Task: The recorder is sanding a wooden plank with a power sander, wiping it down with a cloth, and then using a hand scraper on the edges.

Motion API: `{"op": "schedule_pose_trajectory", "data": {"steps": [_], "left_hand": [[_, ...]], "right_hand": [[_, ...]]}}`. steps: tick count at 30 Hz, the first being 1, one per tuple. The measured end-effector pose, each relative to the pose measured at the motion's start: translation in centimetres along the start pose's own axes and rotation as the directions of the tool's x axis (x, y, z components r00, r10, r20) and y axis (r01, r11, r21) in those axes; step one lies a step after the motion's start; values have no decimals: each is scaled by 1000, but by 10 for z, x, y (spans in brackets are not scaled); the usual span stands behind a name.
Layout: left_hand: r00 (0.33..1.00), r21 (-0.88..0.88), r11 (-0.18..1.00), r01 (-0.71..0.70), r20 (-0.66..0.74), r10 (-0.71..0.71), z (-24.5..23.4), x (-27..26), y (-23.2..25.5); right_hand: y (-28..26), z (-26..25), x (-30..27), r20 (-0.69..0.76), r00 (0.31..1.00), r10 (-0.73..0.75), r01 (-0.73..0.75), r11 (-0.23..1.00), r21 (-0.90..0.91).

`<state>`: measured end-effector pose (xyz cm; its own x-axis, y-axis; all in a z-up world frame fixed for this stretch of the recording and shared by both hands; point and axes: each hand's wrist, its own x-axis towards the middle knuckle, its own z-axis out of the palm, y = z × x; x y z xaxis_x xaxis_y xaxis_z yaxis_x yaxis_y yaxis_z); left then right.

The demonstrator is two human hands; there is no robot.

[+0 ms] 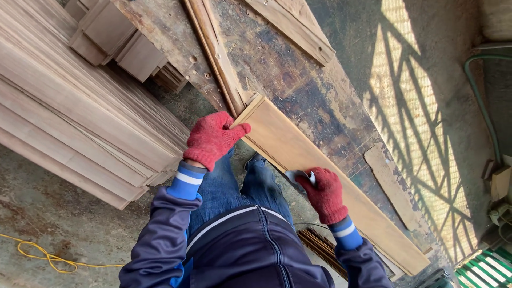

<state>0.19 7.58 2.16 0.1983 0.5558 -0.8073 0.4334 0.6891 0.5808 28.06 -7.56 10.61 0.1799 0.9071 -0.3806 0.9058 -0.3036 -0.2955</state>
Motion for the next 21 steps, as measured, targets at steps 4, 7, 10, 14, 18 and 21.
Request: {"op": "schedule_pose_trajectory", "data": {"steps": [4, 7, 10, 14, 18, 21], "left_hand": [[1000, 59, 998, -24, -2, 24, 5, 13, -9], [1000, 116, 993, -21, 18, 19, 0, 14, -3], [999, 139, 990, -10, 39, 5, -6, 14, -3], [993, 140, 990, 21, 109, -36, -9, 24, -12], [987, -19, 999, 40, 159, -36, -7, 38, -16], [984, -79, 996, 38, 177, -23, -5, 54, -40]], "right_hand": [[-18, 10, 12, -8, 1000, 11, -11, 1000, 6], [-68, 29, 53, -86, 984, -154, 158, 987, 40], [-91, 43, 73, -130, 956, -263, 268, 963, 22], [-86, 24, 53, 12, 1000, -3, 2, 997, 78], [-92, 48, 71, -60, 997, -44, 45, 999, 22], [-125, 55, 96, -140, 979, -149, 153, 988, 22]]}}
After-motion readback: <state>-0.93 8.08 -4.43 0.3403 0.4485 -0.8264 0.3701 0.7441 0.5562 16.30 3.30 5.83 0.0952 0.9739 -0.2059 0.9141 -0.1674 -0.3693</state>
